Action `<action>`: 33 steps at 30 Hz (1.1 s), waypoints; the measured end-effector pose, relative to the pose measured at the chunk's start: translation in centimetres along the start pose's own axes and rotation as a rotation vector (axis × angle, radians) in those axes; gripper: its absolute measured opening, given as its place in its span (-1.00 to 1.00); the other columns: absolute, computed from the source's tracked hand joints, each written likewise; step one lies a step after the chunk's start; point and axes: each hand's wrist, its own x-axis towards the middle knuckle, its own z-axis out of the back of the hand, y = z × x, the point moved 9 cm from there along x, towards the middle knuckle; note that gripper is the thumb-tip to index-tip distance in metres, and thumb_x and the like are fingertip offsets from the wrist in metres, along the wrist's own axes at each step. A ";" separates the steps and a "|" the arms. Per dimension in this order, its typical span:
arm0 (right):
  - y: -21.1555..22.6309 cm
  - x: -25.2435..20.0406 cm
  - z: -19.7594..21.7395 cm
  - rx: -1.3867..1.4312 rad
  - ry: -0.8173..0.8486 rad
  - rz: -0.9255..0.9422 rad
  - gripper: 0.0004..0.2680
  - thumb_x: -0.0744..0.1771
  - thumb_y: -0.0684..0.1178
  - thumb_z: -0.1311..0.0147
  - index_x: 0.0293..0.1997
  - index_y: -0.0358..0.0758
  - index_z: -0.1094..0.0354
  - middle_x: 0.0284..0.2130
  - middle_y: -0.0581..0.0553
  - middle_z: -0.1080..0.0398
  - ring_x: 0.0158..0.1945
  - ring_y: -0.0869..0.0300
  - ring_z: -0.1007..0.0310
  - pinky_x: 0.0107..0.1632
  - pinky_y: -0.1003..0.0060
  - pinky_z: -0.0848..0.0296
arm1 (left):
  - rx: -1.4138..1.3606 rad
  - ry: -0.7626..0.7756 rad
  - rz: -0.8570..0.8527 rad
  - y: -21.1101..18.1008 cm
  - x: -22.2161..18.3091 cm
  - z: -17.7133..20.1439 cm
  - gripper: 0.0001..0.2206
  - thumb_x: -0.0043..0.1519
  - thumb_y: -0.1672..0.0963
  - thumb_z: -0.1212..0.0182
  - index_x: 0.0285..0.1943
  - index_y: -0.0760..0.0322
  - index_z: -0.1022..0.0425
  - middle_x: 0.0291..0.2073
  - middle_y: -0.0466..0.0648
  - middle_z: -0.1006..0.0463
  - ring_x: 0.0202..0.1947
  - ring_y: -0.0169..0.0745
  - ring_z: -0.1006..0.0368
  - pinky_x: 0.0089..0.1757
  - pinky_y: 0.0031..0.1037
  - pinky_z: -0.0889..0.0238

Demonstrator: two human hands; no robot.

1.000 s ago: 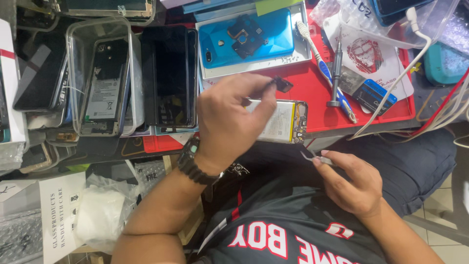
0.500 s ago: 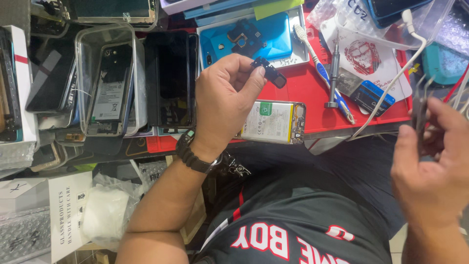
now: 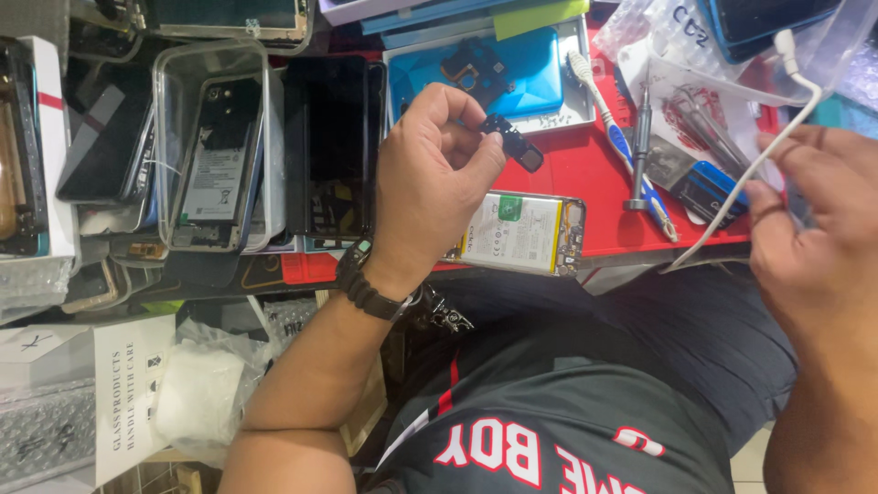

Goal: The person disassembles a mobile phone using a screwdriver and tweezers to remove internal components.

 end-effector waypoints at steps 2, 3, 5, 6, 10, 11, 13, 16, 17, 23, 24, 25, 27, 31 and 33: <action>-0.6 -2.0 -0.1 0.003 -0.080 -0.009 -0.81 0.42 -0.41 -0.05 0.17 -0.52 -0.33 0.09 -0.32 -0.38 0.14 -0.04 -0.42 0.24 0.27 -0.39 | -0.004 0.013 0.006 0.1 -0.1 0.0 -0.85 0.24 0.18 -0.29 -0.12 0.31 -0.41 -0.46 -0.09 -0.69 -0.46 -0.48 -0.60 -0.36 -0.60 -0.38; -0.5 -3.2 0.2 -0.012 -0.130 0.009 -0.81 0.44 -0.42 -0.03 0.20 -0.52 -0.31 0.11 -0.32 -0.37 0.16 -0.03 -0.41 0.27 0.28 -0.39 | -0.006 0.020 0.004 0.0 0.0 -0.1 -0.85 0.24 0.18 -0.29 -0.11 0.30 -0.41 -0.45 -0.09 -0.70 -0.46 -0.48 -0.61 -0.36 -0.60 -0.38; 0.3 -5.8 0.6 -0.064 -0.230 0.063 -0.80 0.45 -0.44 -0.01 0.24 -0.55 -0.28 0.11 -0.34 -0.37 0.16 -0.04 -0.42 0.27 0.27 -0.40 | -0.018 0.027 0.010 0.0 0.0 -0.2 -0.84 0.23 0.18 -0.29 -0.10 0.31 -0.40 -0.45 -0.08 -0.70 -0.46 -0.48 -0.60 -0.36 -0.60 -0.38; 0.7 -6.8 0.9 -0.057 -0.268 0.108 -0.80 0.45 -0.44 -0.04 0.23 -0.55 -0.30 0.08 -0.35 -0.39 0.12 -0.04 -0.43 0.22 0.26 -0.42 | -0.024 0.031 0.013 -0.1 0.0 -0.2 -0.83 0.22 0.18 -0.28 -0.09 0.31 -0.40 -0.46 -0.08 -0.70 -0.47 -0.48 -0.59 -0.36 -0.60 -0.37; 1.6 -10.0 0.5 0.062 -0.332 0.293 -0.82 0.38 -0.39 -0.16 0.10 -0.48 -0.41 -0.12 -0.32 -0.48 -0.12 -0.05 -0.49 -0.03 0.22 -0.48 | -0.016 0.028 0.010 0.0 -0.1 -0.3 -0.85 0.23 0.18 -0.27 -0.11 0.32 -0.40 -0.45 -0.07 -0.71 -0.46 -0.47 -0.60 -0.36 -0.59 -0.37; 1.5 -10.8 -0.1 0.077 -0.311 0.325 -0.81 0.34 -0.38 -0.16 0.06 -0.45 -0.43 -0.18 -0.31 -0.49 -0.18 -0.05 -0.52 -0.09 0.21 -0.50 | -0.008 0.025 0.008 0.0 0.0 -0.2 -0.86 0.24 0.18 -0.27 -0.11 0.32 -0.41 -0.46 -0.06 -0.70 -0.47 -0.46 -0.60 -0.37 -0.58 -0.36; 0.6 -12.3 -1.7 0.100 -0.260 0.358 -0.79 0.28 -0.38 -0.15 0.00 -0.39 -0.45 -0.30 -0.25 -0.47 -0.27 -0.04 -0.53 -0.19 0.20 -0.51 | -0.010 0.020 0.010 0.0 0.0 -0.2 -0.87 0.26 0.18 -0.26 -0.12 0.33 -0.42 -0.46 -0.05 -0.70 -0.47 -0.45 -0.60 -0.37 -0.58 -0.36; -2.6 -14.5 -4.9 0.099 -0.151 0.274 -0.80 0.26 -0.38 -0.18 -0.07 -0.34 -0.49 -0.45 -0.18 -0.39 -0.40 0.00 -0.43 -0.31 0.20 -0.42 | -0.028 0.010 0.019 0.1 0.0 -0.2 -0.89 0.28 0.19 -0.24 -0.14 0.34 -0.42 -0.43 -0.04 -0.71 -0.42 -0.44 -0.64 -0.34 -0.59 -0.41; -4.2 -15.2 -5.9 0.086 -0.101 0.188 -0.82 0.26 -0.37 -0.20 -0.10 -0.33 -0.51 -0.49 -0.19 -0.37 -0.45 0.01 -0.36 -0.37 0.20 -0.35 | -0.025 0.004 0.018 0.2 0.0 -0.1 -0.90 0.28 0.19 -0.23 -0.15 0.34 -0.42 -0.42 -0.03 -0.71 -0.41 -0.44 -0.65 -0.34 -0.59 -0.42; -12.1 -18.5 -10.4 0.089 0.073 -0.350 -0.87 0.35 -0.18 -0.21 -0.02 -0.22 -0.55 -0.49 -0.18 -0.36 -0.50 0.10 -0.36 -0.34 0.26 -0.32 | -0.115 -0.061 -0.064 -0.2 0.8 0.5 -0.92 0.33 0.22 -0.22 -0.16 0.39 -0.42 -0.33 0.00 -0.71 -0.26 -0.38 -0.67 -0.19 -0.59 -0.51; -12.4 -18.4 -10.7 0.116 0.072 -0.382 -0.88 0.37 -0.15 -0.21 -0.01 -0.22 -0.54 -0.49 -0.18 -0.37 -0.49 0.09 -0.37 -0.32 0.26 -0.33 | -0.117 -0.072 -0.086 -0.4 0.9 0.6 -0.91 0.33 0.22 -0.23 -0.16 0.39 -0.42 -0.31 0.00 -0.70 -0.24 -0.37 -0.68 -0.18 -0.59 -0.51; -12.5 -18.2 -11.1 0.112 0.106 -0.384 -0.89 0.36 -0.14 -0.21 -0.04 -0.22 -0.54 -0.45 -0.19 -0.40 -0.46 0.08 -0.38 -0.31 0.24 -0.34 | -0.141 -0.065 -0.085 -0.5 1.1 0.4 -0.91 0.34 0.21 -0.22 -0.15 0.39 -0.42 -0.30 0.01 -0.70 -0.23 -0.36 -0.67 -0.17 -0.59 -0.52; -12.3 -17.6 -11.9 0.106 0.176 -0.381 -0.89 0.34 -0.12 -0.21 -0.09 -0.22 -0.54 -0.37 -0.19 -0.46 -0.41 0.05 -0.42 -0.30 0.20 -0.36 | -0.189 -0.058 -0.083 -0.7 1.7 0.0 -0.91 0.35 0.20 -0.22 -0.13 0.38 -0.42 -0.27 0.02 -0.71 -0.21 -0.35 -0.67 -0.15 -0.58 -0.54; -12.1 -17.3 -12.0 0.158 0.197 -0.424 -0.87 0.34 -0.10 -0.19 -0.05 -0.20 -0.54 -0.29 -0.19 -0.51 -0.37 0.05 -0.48 -0.28 0.24 -0.40 | -0.210 0.002 0.122 1.1 2.8 -1.2 -0.88 0.30 0.15 -0.20 -0.11 0.35 -0.45 -0.27 0.01 -0.73 -0.29 -0.38 -0.67 -0.36 -0.62 -0.48; -12.6 -17.6 -12.2 0.161 0.220 -0.487 -0.86 0.35 -0.09 -0.20 -0.03 -0.20 -0.55 -0.29 -0.20 -0.52 -0.40 0.06 -0.49 -0.29 0.24 -0.40 | -0.264 0.034 0.165 2.0 3.2 -1.9 -0.83 0.29 0.13 -0.20 -0.05 0.36 -0.43 -0.25 0.03 -0.73 -0.30 -0.36 -0.67 -0.37 -0.62 -0.46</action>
